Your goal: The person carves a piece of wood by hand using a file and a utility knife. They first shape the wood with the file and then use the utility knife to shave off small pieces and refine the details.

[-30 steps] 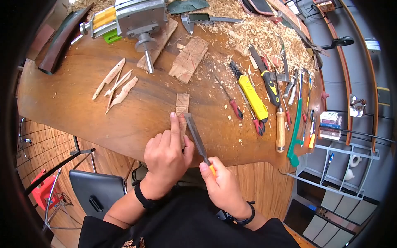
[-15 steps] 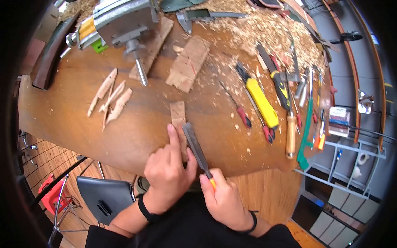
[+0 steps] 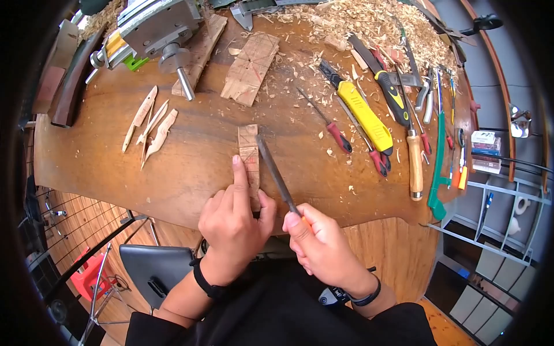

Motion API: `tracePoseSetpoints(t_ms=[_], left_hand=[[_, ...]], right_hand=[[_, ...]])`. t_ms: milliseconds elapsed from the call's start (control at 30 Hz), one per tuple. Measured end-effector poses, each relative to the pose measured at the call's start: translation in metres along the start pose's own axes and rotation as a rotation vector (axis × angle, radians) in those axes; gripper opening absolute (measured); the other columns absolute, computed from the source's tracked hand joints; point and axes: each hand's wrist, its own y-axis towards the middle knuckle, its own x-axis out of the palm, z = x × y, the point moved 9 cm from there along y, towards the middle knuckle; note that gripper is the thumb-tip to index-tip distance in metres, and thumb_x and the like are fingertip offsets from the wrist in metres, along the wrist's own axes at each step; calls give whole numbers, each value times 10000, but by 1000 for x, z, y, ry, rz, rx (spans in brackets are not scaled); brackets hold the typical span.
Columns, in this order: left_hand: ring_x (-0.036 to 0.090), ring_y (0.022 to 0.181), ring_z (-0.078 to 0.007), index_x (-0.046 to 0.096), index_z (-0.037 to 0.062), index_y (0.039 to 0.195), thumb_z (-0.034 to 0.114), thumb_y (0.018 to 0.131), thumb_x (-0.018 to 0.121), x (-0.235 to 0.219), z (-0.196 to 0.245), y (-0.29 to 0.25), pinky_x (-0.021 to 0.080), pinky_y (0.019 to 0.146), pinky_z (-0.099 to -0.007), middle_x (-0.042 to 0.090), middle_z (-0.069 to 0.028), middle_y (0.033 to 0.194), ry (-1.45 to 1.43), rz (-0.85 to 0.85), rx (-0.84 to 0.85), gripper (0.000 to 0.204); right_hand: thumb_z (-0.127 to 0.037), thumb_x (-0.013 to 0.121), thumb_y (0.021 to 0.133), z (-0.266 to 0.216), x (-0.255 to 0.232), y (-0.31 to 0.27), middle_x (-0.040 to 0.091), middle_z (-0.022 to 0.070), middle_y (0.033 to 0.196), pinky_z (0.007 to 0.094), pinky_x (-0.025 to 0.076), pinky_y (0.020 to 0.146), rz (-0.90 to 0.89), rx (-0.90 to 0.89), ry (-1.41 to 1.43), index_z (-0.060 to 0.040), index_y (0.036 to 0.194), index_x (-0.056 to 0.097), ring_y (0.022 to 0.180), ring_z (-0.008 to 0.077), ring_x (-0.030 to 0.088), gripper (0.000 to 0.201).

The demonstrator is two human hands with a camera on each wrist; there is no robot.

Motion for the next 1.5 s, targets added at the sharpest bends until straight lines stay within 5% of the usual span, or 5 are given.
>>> tracePoseSetpoints(t_ms=[467,600,900,1233,1500], left_hand=[[502,491,-160,553,-162,1377,155,779,712,-1,1,3,422,476,-313,490,-27,613,-28,-45,1,696],[563,512,-215,506,-184,1405,102,780,717,0,-1,4,480,518,-341,575,-93,642,-49,-99,-37,719],[569,526,-219,524,-160,1405,112,785,715,-2,1,2,483,531,-347,570,-81,647,-24,-73,-28,703],[520,492,-164,582,-129,1369,171,784,715,1,0,0,442,491,-309,508,-23,611,-16,-19,3,670],[550,500,-177,559,-159,1372,158,787,718,0,2,4,467,491,-317,552,-42,627,-39,-76,28,683]], right_hand=[[-180,611,1044,-33,12,-16,632,231,690,504,472,522,421,-483,-774,-6,1032,528,645,462,649,193],[-218,607,1053,-30,9,-11,636,190,700,483,459,503,369,-459,-719,0,1025,523,565,404,640,236],[-424,396,1130,3,20,-9,422,-20,643,191,301,345,-418,298,763,-97,1036,525,398,22,324,364],[-338,546,1088,-18,-15,-3,543,82,622,334,422,526,200,-256,-469,-9,1062,587,539,156,539,332],[-263,560,1078,-16,1,-10,563,157,640,405,445,566,235,-279,-410,13,1082,586,564,280,579,277]])
